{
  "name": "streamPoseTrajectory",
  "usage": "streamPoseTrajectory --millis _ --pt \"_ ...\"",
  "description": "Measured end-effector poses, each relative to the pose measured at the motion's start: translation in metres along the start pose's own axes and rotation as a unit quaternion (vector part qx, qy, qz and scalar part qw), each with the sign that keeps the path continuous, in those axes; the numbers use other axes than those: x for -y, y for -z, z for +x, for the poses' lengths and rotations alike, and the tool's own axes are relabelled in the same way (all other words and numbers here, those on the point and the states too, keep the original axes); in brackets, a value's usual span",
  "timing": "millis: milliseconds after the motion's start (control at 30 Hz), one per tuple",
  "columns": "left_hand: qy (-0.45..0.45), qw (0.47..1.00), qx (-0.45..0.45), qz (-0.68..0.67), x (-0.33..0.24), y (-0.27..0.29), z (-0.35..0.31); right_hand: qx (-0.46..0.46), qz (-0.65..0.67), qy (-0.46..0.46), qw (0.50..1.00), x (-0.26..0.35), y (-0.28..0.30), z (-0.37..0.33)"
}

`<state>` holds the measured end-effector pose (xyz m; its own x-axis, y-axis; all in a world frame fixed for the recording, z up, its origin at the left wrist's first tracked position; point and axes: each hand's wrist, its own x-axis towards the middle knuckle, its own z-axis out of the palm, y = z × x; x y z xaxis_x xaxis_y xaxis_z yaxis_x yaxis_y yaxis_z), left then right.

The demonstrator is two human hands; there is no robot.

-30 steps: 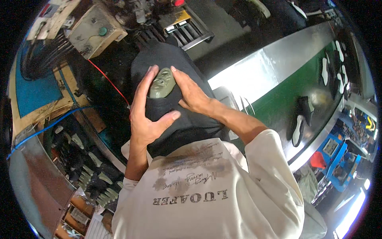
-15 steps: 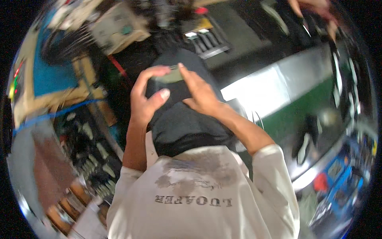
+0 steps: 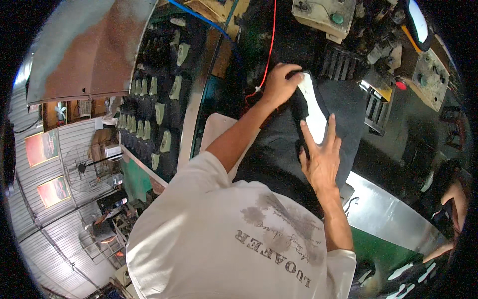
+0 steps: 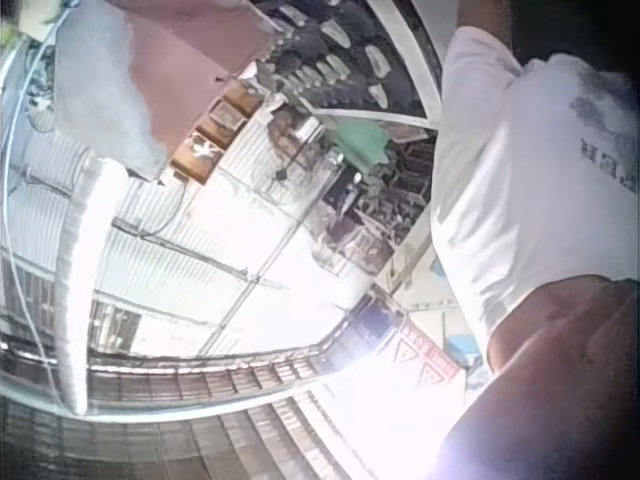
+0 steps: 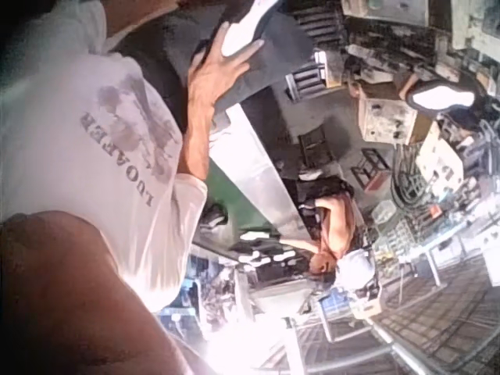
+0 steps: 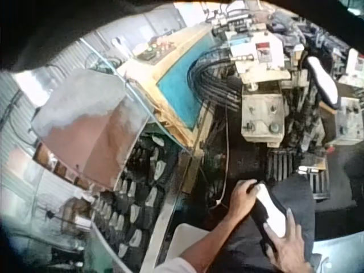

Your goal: Assembling shoes by taking uppers on lasts from a conveyor belt, placing them into an industrial lasting machine for processing, and moving them back to the workflow.

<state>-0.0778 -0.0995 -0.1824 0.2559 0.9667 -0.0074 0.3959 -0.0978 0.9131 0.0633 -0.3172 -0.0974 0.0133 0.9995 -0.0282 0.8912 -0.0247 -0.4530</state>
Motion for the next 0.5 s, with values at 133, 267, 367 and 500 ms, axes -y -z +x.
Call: streamPoseTrajectory --millis 133,267,367,500 --pt "-0.076 0.992 -0.039 0.096 -0.003 -0.003 0.005 -0.015 -0.003 0.023 1.0 -0.009 -0.004 0.001" --pt "-0.115 0.983 -0.026 0.138 -0.007 -0.022 0.016 -0.051 0.026 0.013 0.998 -0.025 -0.005 -0.004" --pt "-0.11 0.984 0.105 0.091 0.006 -0.036 0.032 -0.079 0.077 -0.016 0.994 -0.039 0.005 -0.013" --pt "-0.002 0.985 0.173 0.008 -0.008 -0.037 0.078 -0.14 0.129 -0.072 0.979 -0.056 0.023 -0.027"
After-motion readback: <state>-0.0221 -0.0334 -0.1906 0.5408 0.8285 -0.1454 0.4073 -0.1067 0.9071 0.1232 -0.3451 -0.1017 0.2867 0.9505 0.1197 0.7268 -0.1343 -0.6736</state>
